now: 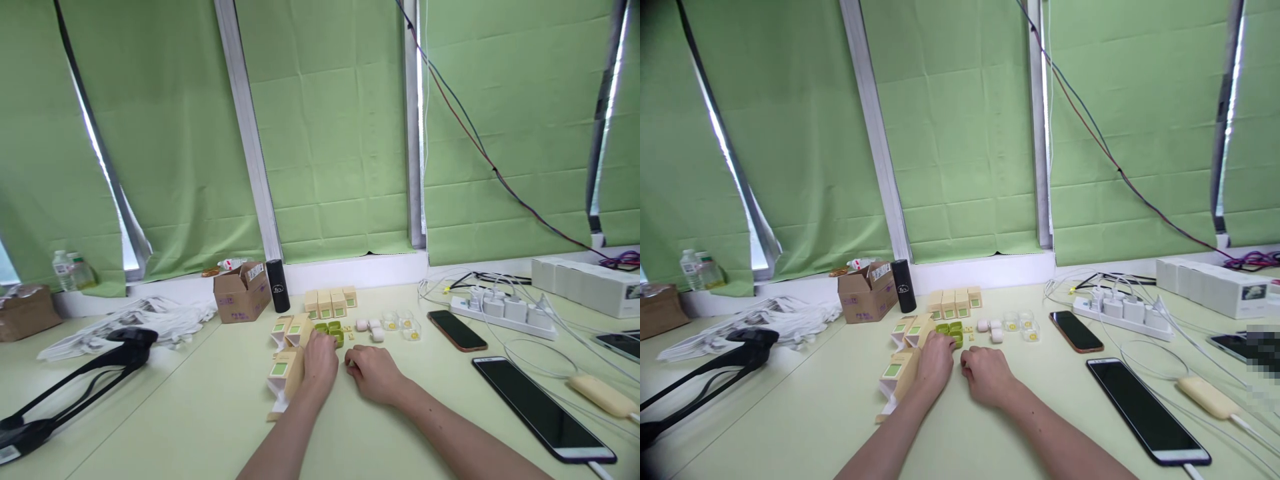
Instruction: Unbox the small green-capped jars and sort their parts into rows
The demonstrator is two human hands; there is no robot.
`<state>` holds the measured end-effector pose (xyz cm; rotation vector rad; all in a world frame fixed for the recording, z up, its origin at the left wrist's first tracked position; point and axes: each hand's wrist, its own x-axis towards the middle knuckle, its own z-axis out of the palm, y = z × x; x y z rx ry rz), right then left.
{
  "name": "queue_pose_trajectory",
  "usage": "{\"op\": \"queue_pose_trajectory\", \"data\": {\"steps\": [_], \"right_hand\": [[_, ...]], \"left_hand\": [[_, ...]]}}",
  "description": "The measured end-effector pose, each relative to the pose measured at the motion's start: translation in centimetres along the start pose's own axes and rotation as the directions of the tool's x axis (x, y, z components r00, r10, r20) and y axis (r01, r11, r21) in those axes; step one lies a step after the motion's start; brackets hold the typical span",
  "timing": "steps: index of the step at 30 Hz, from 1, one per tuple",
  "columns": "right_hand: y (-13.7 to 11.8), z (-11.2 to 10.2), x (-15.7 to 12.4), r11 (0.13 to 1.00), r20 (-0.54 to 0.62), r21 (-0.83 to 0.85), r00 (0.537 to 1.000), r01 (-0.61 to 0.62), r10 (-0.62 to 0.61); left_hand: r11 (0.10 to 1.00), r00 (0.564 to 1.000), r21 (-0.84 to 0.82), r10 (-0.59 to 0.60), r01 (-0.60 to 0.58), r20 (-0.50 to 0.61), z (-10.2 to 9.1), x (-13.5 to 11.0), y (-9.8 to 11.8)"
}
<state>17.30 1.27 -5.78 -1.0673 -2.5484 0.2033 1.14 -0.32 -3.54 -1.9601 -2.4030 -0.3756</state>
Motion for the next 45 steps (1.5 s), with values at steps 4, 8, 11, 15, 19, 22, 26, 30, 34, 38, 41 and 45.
{"op": "queue_pose_trajectory", "data": {"steps": [4, 8, 11, 15, 19, 22, 26, 30, 34, 38, 41, 45], "right_hand": [[-0.1, -0.1, 0.0, 1.000, -0.005, 0.002, 1.000, 0.001, -0.001], [-0.3, -0.4, -0.1, 1.000, 0.002, 0.012, 1.000, -0.006, 0.006], [-0.3, -0.5, -0.1, 1.000, 0.004, 0.005, 1.000, -0.008, 0.008], [-0.4, -0.5, -0.1, 1.000, 0.000, -0.002, 1.000, -0.005, 0.005], [-0.4, -0.6, -0.2, 1.000, 0.007, -0.002, 1.000, -0.006, 0.006], [-0.4, -0.5, -0.2, 1.000, 0.012, 0.000, 1.000, -0.006, 0.006], [-0.3, -0.4, -0.1, 1.000, 0.010, 0.004, 1.000, -0.008, 0.008], [-0.3, -0.3, -0.1, 1.000, 0.018, 0.002, 1.000, -0.013, 0.013], [-0.3, -0.5, 0.0, 1.000, 0.024, -0.001, 1.000, -0.015, 0.015], [-0.4, -0.6, -0.1, 1.000, 0.028, -0.005, 0.999, -0.023, 0.023], [-0.4, -0.5, -0.2, 1.000, 0.020, 0.004, 1.000, -0.016, 0.016], [0.2, -0.7, 0.2, 0.999, -0.042, 0.038, 0.999, -0.027, 0.028]], "left_hand": [[1.000, 0.999, 0.028, 0.017, -0.015, -0.051, 0.4, 0.1, -0.1], [0.999, 0.998, 0.046, 0.028, -0.026, -0.056, 0.5, 0.1, -0.1], [0.998, 0.998, 0.052, 0.024, -0.020, -0.059, 0.4, 0.1, -0.1], [0.999, 0.997, 0.049, 0.021, -0.018, -0.070, 0.4, 0.1, -0.1], [0.999, 0.996, 0.042, 0.018, -0.014, -0.085, 0.5, 0.0, -0.2], [0.999, 0.995, 0.037, 0.019, -0.016, -0.100, 0.5, -0.1, -0.2], [0.999, 0.992, 0.031, 0.017, -0.013, -0.124, 0.5, -0.2, -0.3], [0.999, 0.991, 0.030, 0.017, -0.013, -0.135, 0.6, -0.1, -0.3], [0.999, 0.989, 0.039, 0.023, -0.018, -0.144, 0.6, -0.1, -0.4], [0.998, 0.987, 0.051, 0.032, -0.024, -0.155, 0.4, -0.2, -0.4], [0.997, 0.984, 0.065, 0.043, -0.032, -0.170, -0.1, -0.5, -0.4], [0.995, 0.975, 0.060, 0.089, -0.078, -0.205, -0.9, -1.3, -0.2]]}}
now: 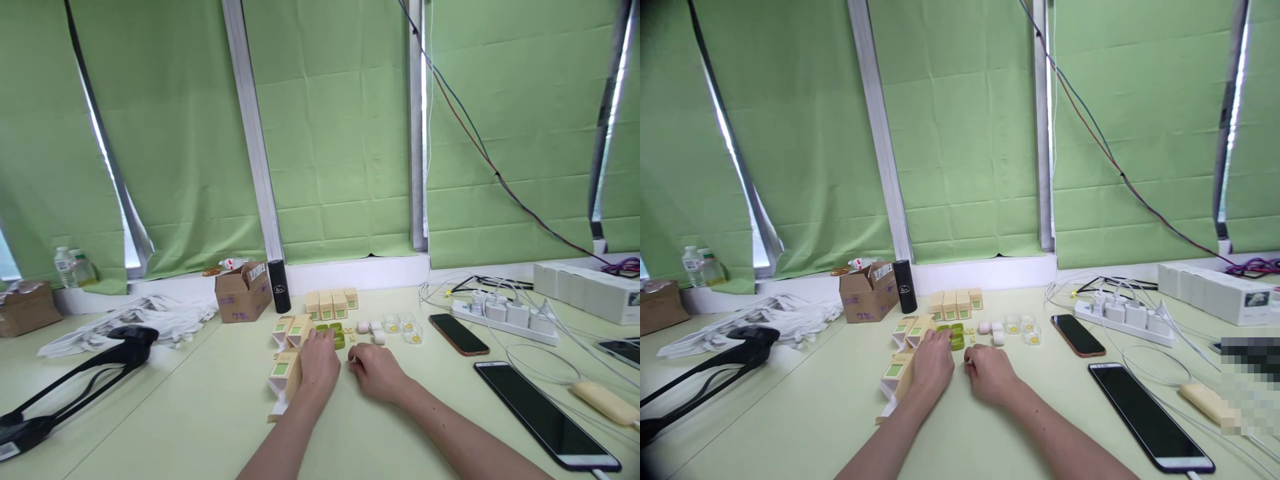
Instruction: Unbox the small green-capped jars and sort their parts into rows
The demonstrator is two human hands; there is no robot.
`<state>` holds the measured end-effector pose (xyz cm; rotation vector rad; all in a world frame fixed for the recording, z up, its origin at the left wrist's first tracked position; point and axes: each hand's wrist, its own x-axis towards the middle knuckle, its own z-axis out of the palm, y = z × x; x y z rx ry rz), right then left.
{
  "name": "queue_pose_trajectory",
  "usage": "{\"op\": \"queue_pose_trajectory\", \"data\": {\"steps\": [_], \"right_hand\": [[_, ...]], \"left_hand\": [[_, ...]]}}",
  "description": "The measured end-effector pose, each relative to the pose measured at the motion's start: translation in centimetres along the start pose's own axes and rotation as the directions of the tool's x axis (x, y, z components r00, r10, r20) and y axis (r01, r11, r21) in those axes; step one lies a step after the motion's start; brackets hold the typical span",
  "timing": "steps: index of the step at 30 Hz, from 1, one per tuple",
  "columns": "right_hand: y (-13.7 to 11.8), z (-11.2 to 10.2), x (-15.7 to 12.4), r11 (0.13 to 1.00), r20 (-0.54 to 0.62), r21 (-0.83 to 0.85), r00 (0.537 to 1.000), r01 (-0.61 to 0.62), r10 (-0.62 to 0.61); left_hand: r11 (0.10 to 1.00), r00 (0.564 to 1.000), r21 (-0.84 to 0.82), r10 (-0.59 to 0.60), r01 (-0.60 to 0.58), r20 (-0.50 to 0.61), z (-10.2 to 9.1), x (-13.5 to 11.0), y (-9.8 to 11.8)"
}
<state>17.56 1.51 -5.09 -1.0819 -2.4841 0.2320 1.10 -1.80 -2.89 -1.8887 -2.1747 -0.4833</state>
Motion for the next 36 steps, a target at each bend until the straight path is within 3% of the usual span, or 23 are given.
{"op": "queue_pose_trajectory", "data": {"steps": [5, 11, 16, 25, 31, 36], "right_hand": [[1.6, -1.3, 2.0, 0.982, -0.160, -0.046, 0.972, -0.183, 0.174], [4.5, -2.9, 6.3, 0.950, -0.221, -0.124, 0.941, -0.287, 0.256], [6.2, -3.0, 10.4, 0.937, -0.195, -0.219, 0.953, -0.273, 0.232], [6.7, -1.0, 16.0, 0.906, -0.115, -0.305, 0.955, -0.295, 0.273], [7.1, 0.1, 18.1, 0.886, -0.033, -0.310, 0.935, -0.346, 0.354], [7.5, 0.3, 18.2, 0.885, 0.012, -0.323, 0.934, -0.334, 0.357]], "left_hand": [[0.995, 0.991, -0.095, -0.004, 0.016, 0.131, -0.2, -0.8, 0.7], [0.994, 0.965, -0.113, 0.033, -0.003, 0.259, 0.4, -1.3, 1.1], [0.992, 0.963, -0.128, 0.022, 0.013, 0.268, 0.8, -1.3, 0.9], [0.991, 0.966, -0.130, -0.010, 0.045, 0.258, 1.3, -1.2, 0.9], [0.989, 0.964, -0.139, -0.015, 0.054, 0.267, 1.6, -1.1, 1.0], [0.989, 0.968, -0.144, 0.003, 0.034, 0.253, 1.7, -1.1, 0.9]]}}
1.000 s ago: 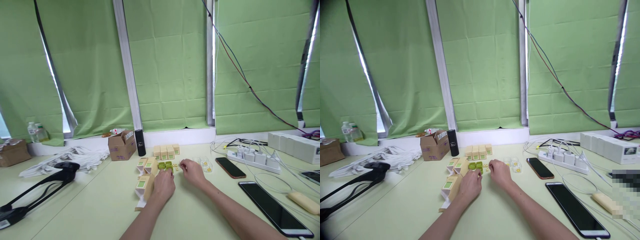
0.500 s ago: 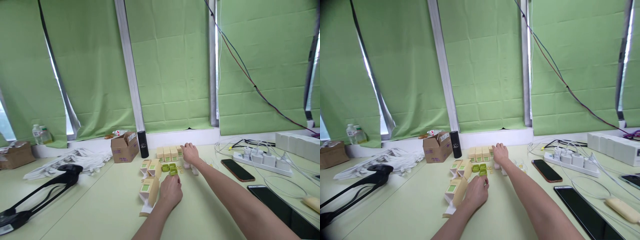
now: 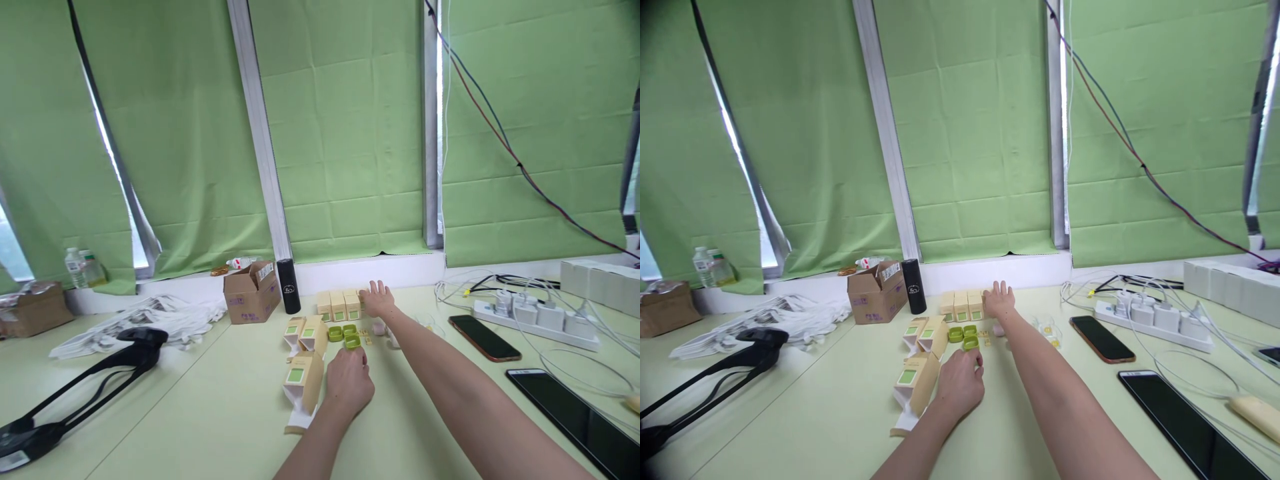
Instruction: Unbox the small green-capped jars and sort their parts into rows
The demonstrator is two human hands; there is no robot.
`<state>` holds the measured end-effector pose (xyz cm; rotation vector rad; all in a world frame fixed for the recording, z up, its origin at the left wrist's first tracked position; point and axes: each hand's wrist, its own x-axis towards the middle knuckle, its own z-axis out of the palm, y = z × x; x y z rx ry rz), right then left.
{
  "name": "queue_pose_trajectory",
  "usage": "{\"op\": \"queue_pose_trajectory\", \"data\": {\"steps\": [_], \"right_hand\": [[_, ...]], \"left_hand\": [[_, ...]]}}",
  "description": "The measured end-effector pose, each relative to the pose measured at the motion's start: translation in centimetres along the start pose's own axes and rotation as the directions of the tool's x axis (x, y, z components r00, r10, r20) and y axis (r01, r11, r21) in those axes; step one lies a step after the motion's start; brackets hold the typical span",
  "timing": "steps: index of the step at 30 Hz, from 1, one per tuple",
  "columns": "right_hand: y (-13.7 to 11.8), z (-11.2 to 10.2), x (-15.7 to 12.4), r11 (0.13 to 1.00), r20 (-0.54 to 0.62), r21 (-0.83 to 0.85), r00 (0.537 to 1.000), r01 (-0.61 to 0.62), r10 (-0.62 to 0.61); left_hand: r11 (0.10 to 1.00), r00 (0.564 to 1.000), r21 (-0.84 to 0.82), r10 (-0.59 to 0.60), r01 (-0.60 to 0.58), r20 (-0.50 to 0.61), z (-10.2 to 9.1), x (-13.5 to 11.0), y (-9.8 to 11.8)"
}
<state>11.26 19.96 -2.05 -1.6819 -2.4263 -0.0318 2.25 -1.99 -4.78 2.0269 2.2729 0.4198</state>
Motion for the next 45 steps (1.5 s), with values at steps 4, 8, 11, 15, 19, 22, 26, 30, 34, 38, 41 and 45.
{"op": "queue_pose_trajectory", "data": {"steps": [4, 8, 11, 15, 19, 22, 26, 30, 34, 38, 41, 45], "right_hand": [[0.3, -0.1, -0.6, 0.999, -0.044, -0.001, 0.998, 0.045, -0.044], [0.3, -0.1, -1.3, 0.997, -0.072, 0.015, 0.995, 0.072, -0.071], [0.5, -0.2, -1.8, 0.997, -0.098, 0.026, 0.993, 0.075, -0.072], [1.0, -0.7, -2.7, 0.996, -0.149, 0.055, 0.987, 0.064, -0.055], [1.6, -1.7, -3.8, 0.990, -0.223, 0.126, 0.974, 0.063, -0.033], [2.0, -2.8, -5.1, 0.974, -0.275, 0.219, 0.961, 0.061, 0.002], [2.7, -4.0, -8.0, 0.924, -0.308, 0.366, 0.951, 0.106, 0.013], [3.2, -4.1, -12.4, 0.863, -0.307, 0.471, 0.951, 0.181, -0.032], [3.1, -2.4, -16.9, 0.679, -0.348, 0.649, 0.928, 0.343, -0.135], [3.0, 0.3, -19.4, 0.532, -0.331, 0.753, 0.922, 0.386, -0.200], [3.2, 1.5, -20.1, 0.458, -0.318, 0.802, 0.923, 0.383, -0.216], [3.6, 1.7, -20.3, 0.461, -0.342, 0.790, 0.915, 0.404, -0.215]], "left_hand": [[1.000, 1.000, -0.003, -0.009, 0.009, 0.001, 0.0, 0.0, 0.1], [0.999, 0.999, -0.008, -0.035, 0.035, -0.016, 0.5, 0.3, -0.2], [0.998, 0.997, 0.007, -0.060, 0.060, -0.053, 0.9, 0.6, -0.5], [0.997, 0.996, 0.031, -0.069, 0.071, -0.063, 0.9, 0.8, -0.6], [0.995, 0.994, 0.039, -0.093, 0.096, -0.060, 0.5, 0.8, -0.4], [0.995, 0.994, 0.021, -0.095, 0.097, -0.057, 0.3, 0.7, -0.4], [0.996, 0.994, -0.018, -0.085, 0.084, -0.071, 0.2, 0.7, -0.7], [0.996, 0.993, -0.064, -0.069, 0.063, -0.096, -0.1, 0.7, -0.9], [0.981, 0.981, -0.193, -0.033, -0.005, -0.192, -0.5, 0.6, -0.8], [0.909, 0.961, -0.398, 0.012, -0.126, -0.277, 0.0, 0.8, -0.7], [0.845, 0.964, -0.509, 0.028, -0.165, -0.266, 0.9, 1.0, -0.9], [0.780, 0.963, -0.593, 0.044, -0.199, -0.264, 2.1, 1.6, -1.2]]}}
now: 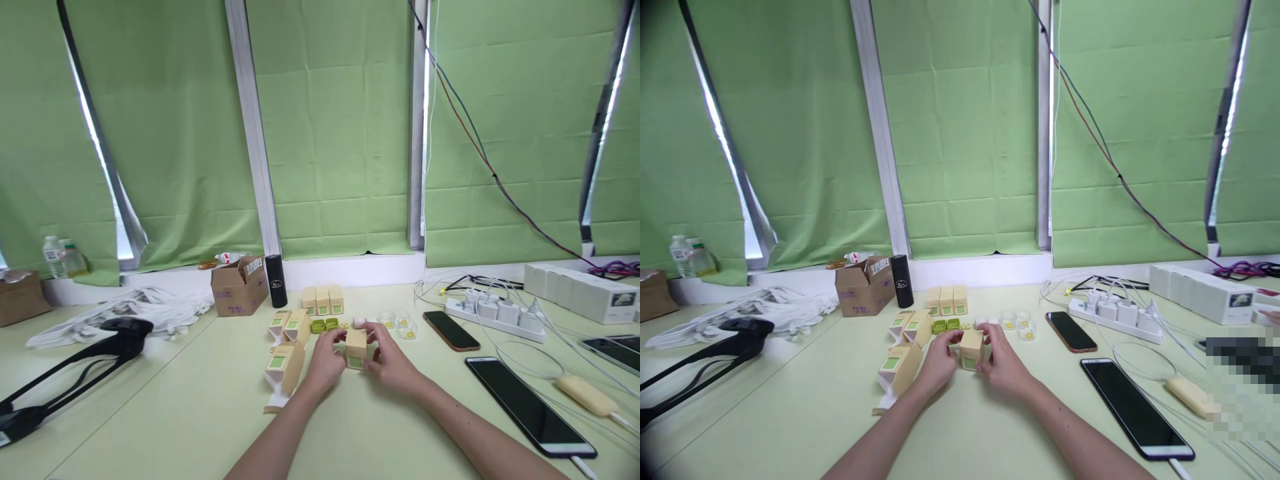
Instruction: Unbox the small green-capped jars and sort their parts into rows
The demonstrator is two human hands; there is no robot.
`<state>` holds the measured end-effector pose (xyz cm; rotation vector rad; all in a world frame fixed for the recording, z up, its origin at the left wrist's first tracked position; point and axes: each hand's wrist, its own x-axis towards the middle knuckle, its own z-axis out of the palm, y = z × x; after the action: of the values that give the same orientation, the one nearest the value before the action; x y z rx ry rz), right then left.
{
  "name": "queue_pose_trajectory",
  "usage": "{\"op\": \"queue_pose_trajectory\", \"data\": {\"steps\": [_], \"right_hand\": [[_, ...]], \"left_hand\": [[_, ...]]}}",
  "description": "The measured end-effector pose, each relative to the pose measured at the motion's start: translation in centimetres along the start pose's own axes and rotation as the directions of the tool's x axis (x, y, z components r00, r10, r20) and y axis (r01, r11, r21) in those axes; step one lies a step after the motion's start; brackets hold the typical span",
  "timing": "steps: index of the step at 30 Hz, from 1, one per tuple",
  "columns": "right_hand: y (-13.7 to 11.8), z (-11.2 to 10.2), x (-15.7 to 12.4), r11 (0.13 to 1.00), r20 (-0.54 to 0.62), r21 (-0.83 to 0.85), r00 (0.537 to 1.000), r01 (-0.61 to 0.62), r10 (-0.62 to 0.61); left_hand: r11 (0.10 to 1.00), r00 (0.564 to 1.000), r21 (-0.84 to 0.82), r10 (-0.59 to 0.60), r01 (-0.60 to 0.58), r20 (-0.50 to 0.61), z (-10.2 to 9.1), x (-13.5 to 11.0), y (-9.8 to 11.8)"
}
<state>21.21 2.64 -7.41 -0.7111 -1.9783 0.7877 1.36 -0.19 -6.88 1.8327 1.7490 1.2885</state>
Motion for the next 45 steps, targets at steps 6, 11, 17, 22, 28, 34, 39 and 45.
{"op": "queue_pose_trajectory", "data": {"steps": [6, 11, 17, 22, 28, 34, 39, 45], "right_hand": [[0.3, -0.4, 0.1, 0.998, -0.005, -0.062, 1.000, -0.012, 0.012], [1.1, -0.5, 0.5, 0.993, -0.037, -0.106, 0.998, -0.046, 0.042], [2.5, -1.0, 1.1, 0.957, -0.210, -0.230, 0.969, -0.179, 0.131], [2.5, -0.8, 1.2, 0.970, -0.234, -0.165, 0.963, -0.176, 0.135], [1.8, -0.2, 1.2, 0.994, -0.164, -0.004, 0.980, -0.112, 0.110], [1.7, -0.6, 1.2, 0.988, -0.207, 0.001, 0.967, -0.154, 0.151], [1.8, -0.7, 1.3, 0.983, -0.240, -0.073, 0.959, -0.169, 0.147], [1.3, -0.8, 1.2, 0.976, -0.241, -0.116, 0.959, -0.184, 0.152]], "left_hand": [[1.000, 1.000, -0.031, -0.002, 0.003, 0.012, 0.4, 0.4, -0.6], [1.000, 1.000, -0.019, -0.003, 0.003, 0.002, 0.3, 0.4, -0.1], [0.997, 0.995, 0.072, -0.018, 0.025, -0.097, -0.7, 0.2, 0.8], [0.998, 0.996, -0.059, -0.013, 0.008, -0.086, -0.7, 0.2, 0.9], [0.977, 1.000, -0.214, 0.004, -0.002, 0.008, -0.1, 0.5, 0.2], [0.972, 0.998, -0.233, -0.018, 0.031, 0.055, 0.1, 0.5, -0.2], [0.981, 0.996, -0.179, -0.067, 0.077, 0.063, 0.1, 0.4, -0.2], [0.992, 0.998, -0.114, -0.056, 0.059, 0.029, 0.0, -0.1, 1.1]]}}
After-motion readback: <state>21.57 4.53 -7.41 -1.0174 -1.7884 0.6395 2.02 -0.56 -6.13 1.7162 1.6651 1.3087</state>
